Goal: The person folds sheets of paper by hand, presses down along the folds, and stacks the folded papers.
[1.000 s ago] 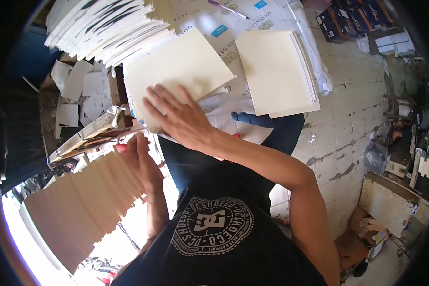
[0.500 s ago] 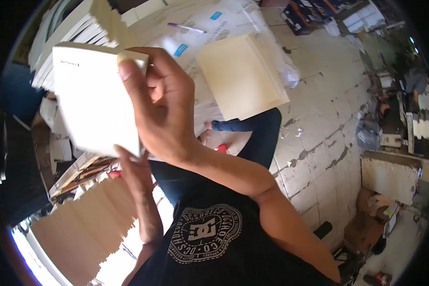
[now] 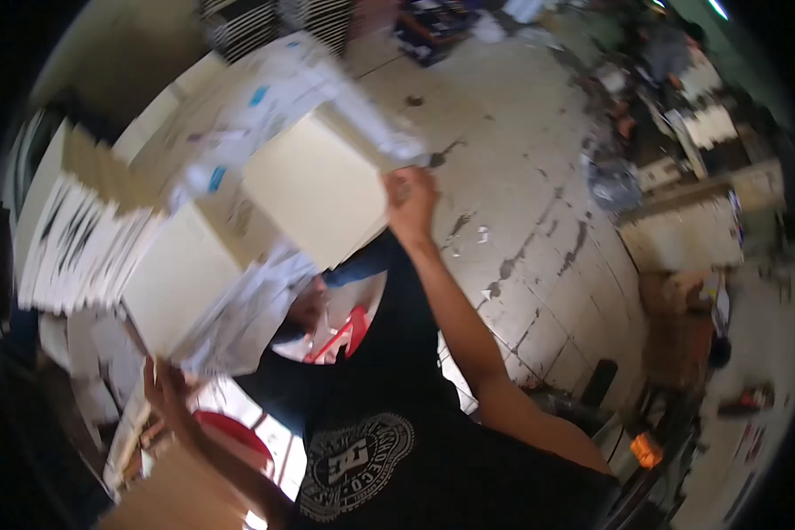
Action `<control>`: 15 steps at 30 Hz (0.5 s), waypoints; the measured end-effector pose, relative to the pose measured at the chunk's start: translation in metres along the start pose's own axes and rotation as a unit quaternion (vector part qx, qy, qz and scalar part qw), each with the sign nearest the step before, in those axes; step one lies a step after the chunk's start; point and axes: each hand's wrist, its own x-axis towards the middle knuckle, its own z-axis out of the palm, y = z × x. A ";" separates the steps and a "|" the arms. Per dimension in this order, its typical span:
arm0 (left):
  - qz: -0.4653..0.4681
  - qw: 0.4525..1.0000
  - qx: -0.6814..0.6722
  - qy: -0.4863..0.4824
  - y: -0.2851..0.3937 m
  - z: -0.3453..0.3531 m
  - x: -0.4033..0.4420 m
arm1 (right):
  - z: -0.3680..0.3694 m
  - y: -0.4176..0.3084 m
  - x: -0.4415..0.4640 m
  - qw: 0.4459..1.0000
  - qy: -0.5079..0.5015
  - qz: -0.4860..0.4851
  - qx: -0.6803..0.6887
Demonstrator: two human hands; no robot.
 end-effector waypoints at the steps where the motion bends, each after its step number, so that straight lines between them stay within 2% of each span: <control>1: -0.013 0.999 0.027 -0.018 -0.018 -0.016 0.012 | -0.002 0.005 0.003 1.000 -0.008 -0.004 0.003; 2: 0.003 0.994 0.105 -0.009 -0.030 -0.036 0.024 | -0.001 0.013 0.006 1.000 0.003 -0.020 -0.018; 3: 0.068 0.989 0.113 0.068 -0.030 -0.040 0.027 | 0.001 0.019 0.007 1.000 0.011 -0.003 0.011; 4: 0.129 0.972 0.129 0.146 -0.030 -0.045 0.030 | -0.005 0.016 0.013 0.998 0.027 -0.032 0.043; 6: 0.178 0.949 0.213 0.149 0.072 -0.008 -0.028 | -0.035 -0.014 0.025 0.996 0.048 -0.006 0.077; 7: 0.274 0.928 0.201 0.151 0.107 0.013 -0.047 | -0.049 -0.033 0.031 0.991 0.039 0.006 0.126; 9: 0.337 0.926 0.068 0.156 0.145 0.055 -0.072 | -0.087 -0.083 0.036 0.983 -0.028 -0.048 0.176; 11: 0.384 0.921 -0.013 0.058 0.187 0.101 -0.112 | -0.125 -0.121 0.028 0.968 -0.108 -0.090 0.207; 13: 0.608 0.792 -0.034 -0.044 0.209 0.142 -0.117 | -0.154 -0.154 0.022 0.941 -0.169 -0.175 0.234; 15: 0.628 0.754 0.096 -0.169 0.224 0.168 -0.137 | -0.165 -0.170 0.007 0.907 -0.218 -0.181 0.310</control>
